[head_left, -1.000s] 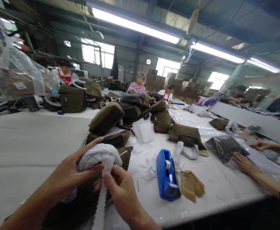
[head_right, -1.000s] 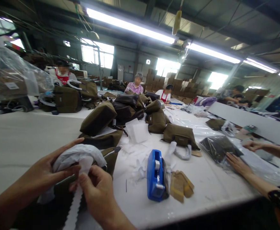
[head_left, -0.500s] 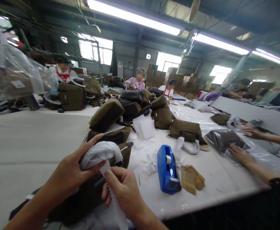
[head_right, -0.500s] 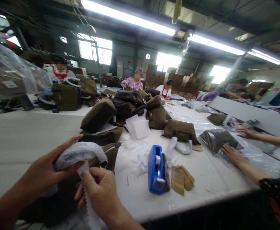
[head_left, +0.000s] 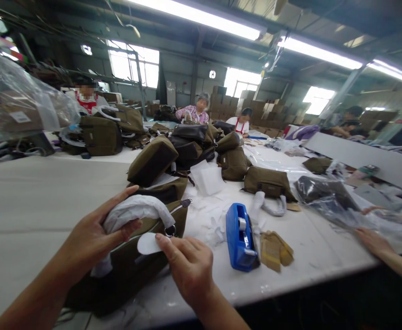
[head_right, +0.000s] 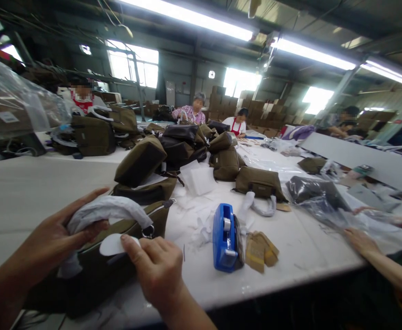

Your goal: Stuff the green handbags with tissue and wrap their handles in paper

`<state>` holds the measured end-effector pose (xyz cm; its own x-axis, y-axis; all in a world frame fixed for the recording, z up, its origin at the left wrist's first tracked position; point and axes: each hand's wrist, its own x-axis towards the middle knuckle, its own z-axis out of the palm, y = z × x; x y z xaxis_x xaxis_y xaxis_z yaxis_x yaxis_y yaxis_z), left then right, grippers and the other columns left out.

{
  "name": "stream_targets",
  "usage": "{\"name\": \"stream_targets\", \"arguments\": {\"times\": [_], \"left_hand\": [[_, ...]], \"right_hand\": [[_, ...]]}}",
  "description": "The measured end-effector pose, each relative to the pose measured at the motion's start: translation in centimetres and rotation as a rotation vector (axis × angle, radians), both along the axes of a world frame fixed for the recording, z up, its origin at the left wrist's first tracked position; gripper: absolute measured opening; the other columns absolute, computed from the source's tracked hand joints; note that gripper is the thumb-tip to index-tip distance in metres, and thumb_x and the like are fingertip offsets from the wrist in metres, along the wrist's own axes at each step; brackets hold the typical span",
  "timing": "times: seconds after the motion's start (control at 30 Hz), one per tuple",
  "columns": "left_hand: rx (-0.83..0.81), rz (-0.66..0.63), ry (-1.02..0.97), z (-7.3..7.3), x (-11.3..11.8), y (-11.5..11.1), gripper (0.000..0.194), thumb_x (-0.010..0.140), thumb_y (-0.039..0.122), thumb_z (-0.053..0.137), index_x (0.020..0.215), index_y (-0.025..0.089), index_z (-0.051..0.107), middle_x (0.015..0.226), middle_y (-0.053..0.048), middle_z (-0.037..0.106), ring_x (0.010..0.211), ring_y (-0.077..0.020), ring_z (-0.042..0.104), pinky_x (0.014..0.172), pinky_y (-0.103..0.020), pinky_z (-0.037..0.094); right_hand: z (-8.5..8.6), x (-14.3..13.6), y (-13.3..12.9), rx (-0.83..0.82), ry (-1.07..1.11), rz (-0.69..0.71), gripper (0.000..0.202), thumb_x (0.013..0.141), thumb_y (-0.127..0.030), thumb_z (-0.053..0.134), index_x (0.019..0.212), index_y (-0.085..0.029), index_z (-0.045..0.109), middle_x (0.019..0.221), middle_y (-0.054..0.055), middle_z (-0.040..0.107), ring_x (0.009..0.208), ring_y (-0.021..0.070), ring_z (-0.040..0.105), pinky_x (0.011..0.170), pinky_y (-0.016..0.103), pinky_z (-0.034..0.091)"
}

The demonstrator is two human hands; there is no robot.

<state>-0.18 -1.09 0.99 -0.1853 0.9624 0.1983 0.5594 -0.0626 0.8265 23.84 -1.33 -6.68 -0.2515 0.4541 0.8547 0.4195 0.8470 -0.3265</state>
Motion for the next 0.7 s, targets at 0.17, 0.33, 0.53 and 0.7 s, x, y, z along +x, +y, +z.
{"name": "stream_targets", "arguments": {"times": [0.17, 0.33, 0.53, 0.7], "left_hand": [[-0.027, -0.003, 0.023, 0.1, -0.2, 0.1, 0.104, 0.074, 0.080, 0.082, 0.160, 0.027, 0.060, 0.154, -0.008, 0.070, 0.137, -0.0404, 0.069, 0.119, -0.049, 0.055], [0.014, 0.007, 0.009, -0.1, -0.5, 0.1, 0.109, 0.070, 0.082, 0.084, 0.161, 0.028, 0.058, 0.161, -0.008, 0.065, 0.148, -0.0406, 0.060, 0.127, -0.050, 0.046], [0.179, -0.035, 0.040, -1.0, -0.4, -0.8, 0.087, 0.079, 0.085, 0.076, 0.149, 0.034, 0.071, 0.156, -0.004, 0.069, 0.149, -0.0367, 0.060, 0.130, -0.043, 0.044], [0.294, -0.028, 0.029, -0.9, 0.3, -2.6, 0.054, 0.102, 0.075, 0.053, 0.123, 0.038, 0.086, 0.167, 0.002, 0.058, 0.151, -0.0313, 0.058, 0.133, -0.040, 0.040]], "right_hand": [[-0.6, 0.3, 0.1, -0.020, -0.015, 0.008, 0.053, 0.113, -0.017, 0.055, 0.163, -0.033, 0.057, 0.110, 0.008, 0.086, 0.083, 0.0220, 0.077, 0.072, 0.035, 0.055], [-0.1, -0.6, 0.1, -0.409, 0.059, 0.098, 0.036, 0.115, -0.034, 0.053, 0.130, -0.025, 0.084, 0.084, 0.009, 0.082, 0.071, 0.0212, 0.073, 0.068, 0.032, 0.053], [1.8, -3.6, 0.6, -1.328, 0.370, 0.587, 0.066, 0.091, -0.082, 0.069, 0.083, -0.018, 0.076, 0.057, 0.001, 0.064, 0.042, 0.0109, 0.051, 0.044, 0.022, 0.036], [4.3, -5.8, 1.2, -1.435, 0.594, 0.765, 0.068, 0.076, -0.081, 0.083, 0.060, -0.018, 0.063, 0.051, 0.000, 0.057, 0.043, 0.0086, 0.046, 0.044, 0.020, 0.032]]}}
